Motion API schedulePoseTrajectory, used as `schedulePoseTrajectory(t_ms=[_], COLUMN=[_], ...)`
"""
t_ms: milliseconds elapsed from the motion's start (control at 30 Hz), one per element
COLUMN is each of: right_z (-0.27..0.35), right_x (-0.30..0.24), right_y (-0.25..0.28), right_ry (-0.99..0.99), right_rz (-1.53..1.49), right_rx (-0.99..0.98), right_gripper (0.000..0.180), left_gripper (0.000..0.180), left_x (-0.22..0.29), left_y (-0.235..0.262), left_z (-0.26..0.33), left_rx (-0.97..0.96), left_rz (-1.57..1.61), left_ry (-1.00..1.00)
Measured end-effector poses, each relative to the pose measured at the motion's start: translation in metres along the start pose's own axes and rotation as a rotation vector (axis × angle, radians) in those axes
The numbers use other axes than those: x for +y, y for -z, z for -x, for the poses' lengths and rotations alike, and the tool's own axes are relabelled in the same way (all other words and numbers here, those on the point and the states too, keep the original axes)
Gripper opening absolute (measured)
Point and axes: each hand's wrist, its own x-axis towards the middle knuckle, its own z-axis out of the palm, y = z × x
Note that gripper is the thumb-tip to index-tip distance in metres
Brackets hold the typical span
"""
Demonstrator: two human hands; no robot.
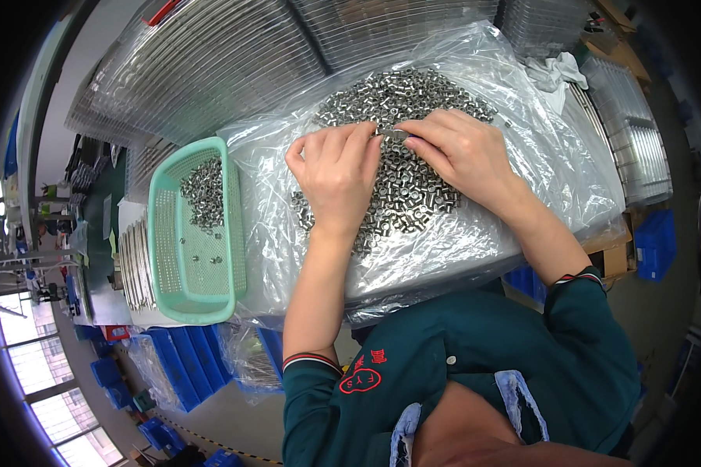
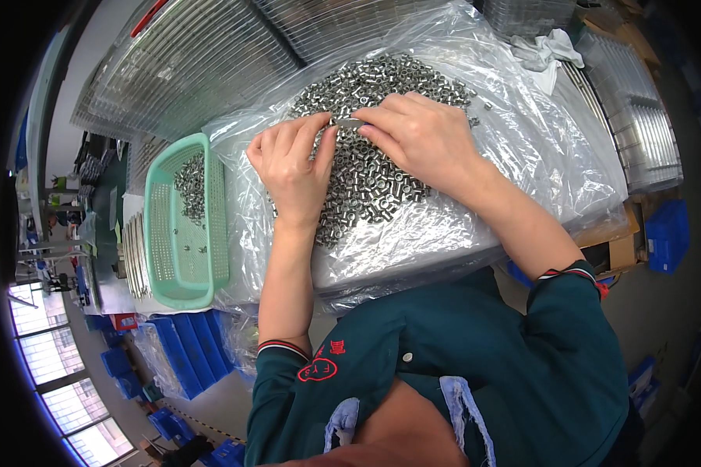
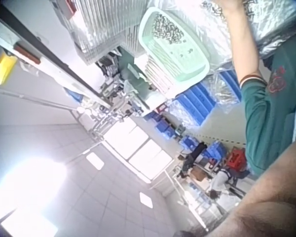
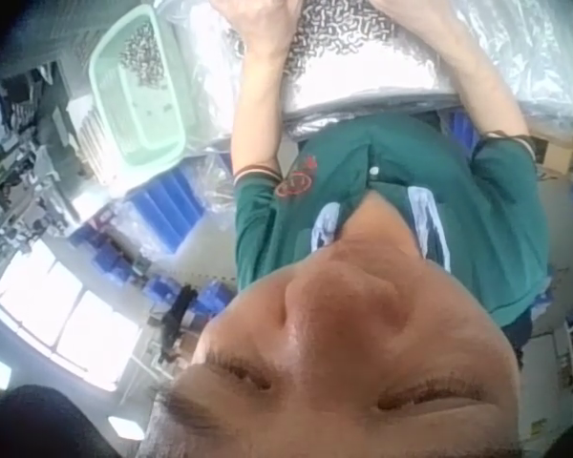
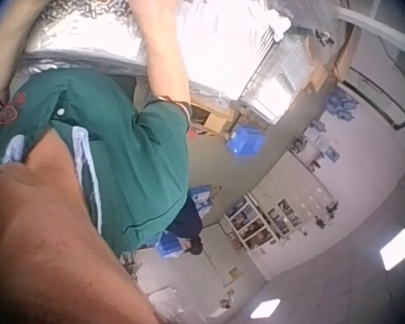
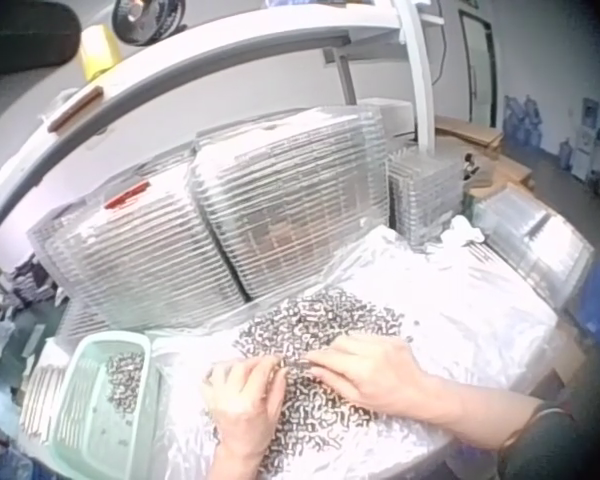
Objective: Picking up small metal components from a pile, inspecting them with a hand tool, and placing them into a bin.
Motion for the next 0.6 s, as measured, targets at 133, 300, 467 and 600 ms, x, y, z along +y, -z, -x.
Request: schedulePoseTrajectory(t_ms=[133,300,467,600], right_z=[0.0,-0.0035,-0.0011,0.0013], right_x=[-0.0009,0.0007,-0.0032,-0.0024], right_y=[0.0019,0.0054,0.0015,0.0029], right_ry=[0.01,-0.016,-0.434,-0.833], right_rz=[0.055,-0.018,-0.863,-1.433], right_rx=[0.004,0.053,0.015,-0.192], right_gripper=[0.017,0.018,0.023,0.027], left_gripper=[0.016,0.018,0.02,0.021], left_x=[-0.0018,-0.0046,-0.0026,-0.0025], left_y=[-0.0027,-0.0058,-0.006,-0.0062], left_z=[0.0015,0.0063,0.0067,0.0074], left_rx=[-0.019,-0.126,-0.241,-0.27], left_rz=[0.095,0.407,0.803,0.946], left_ry=[0.063,0.257,0.505,0.578])
